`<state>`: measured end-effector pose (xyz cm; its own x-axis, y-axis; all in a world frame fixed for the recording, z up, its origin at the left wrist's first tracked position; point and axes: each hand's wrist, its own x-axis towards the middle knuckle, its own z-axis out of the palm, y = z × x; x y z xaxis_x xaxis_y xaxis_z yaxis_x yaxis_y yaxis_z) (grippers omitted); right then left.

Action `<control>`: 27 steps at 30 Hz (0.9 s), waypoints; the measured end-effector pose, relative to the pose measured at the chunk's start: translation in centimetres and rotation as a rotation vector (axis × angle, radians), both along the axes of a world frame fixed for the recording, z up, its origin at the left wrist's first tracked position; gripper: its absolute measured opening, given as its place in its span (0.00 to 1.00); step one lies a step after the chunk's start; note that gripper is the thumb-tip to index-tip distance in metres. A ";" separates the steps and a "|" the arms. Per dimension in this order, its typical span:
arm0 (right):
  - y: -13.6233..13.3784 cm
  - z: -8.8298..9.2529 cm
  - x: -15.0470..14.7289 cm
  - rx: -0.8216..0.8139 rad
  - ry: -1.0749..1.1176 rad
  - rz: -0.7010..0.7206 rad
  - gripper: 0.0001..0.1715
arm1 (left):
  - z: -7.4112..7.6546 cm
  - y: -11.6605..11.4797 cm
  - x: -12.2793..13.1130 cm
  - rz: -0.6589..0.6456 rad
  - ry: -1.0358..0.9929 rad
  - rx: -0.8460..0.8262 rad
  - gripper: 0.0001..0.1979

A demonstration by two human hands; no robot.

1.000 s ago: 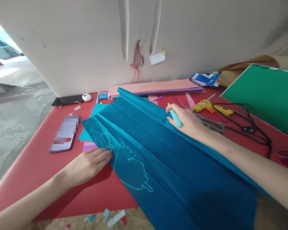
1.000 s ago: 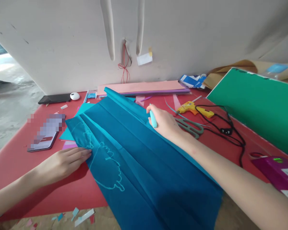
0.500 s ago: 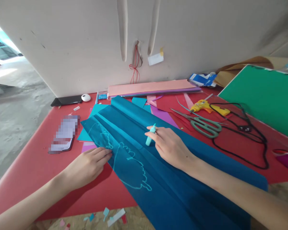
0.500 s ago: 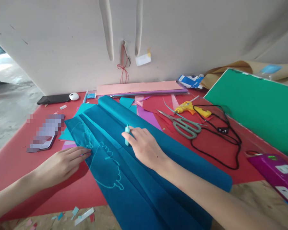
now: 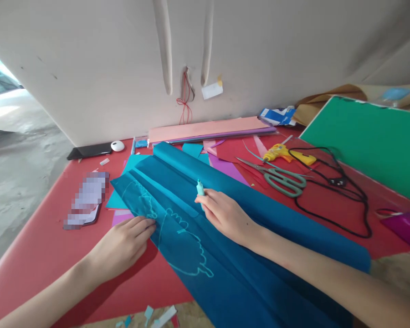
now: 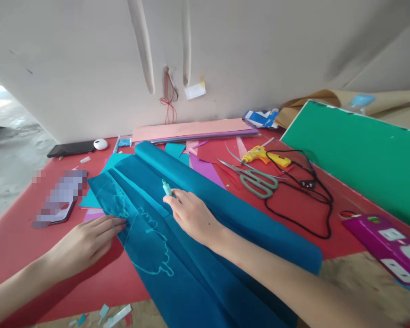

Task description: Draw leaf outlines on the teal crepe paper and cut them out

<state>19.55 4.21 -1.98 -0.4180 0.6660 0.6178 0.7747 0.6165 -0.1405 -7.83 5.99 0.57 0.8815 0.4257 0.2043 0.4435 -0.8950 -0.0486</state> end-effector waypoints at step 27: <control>-1.9 0.2 -0.3 -0.225 0.295 0.002 0.10 | 4.0 17.6 -4.1 0.950 -0.246 -0.362 0.16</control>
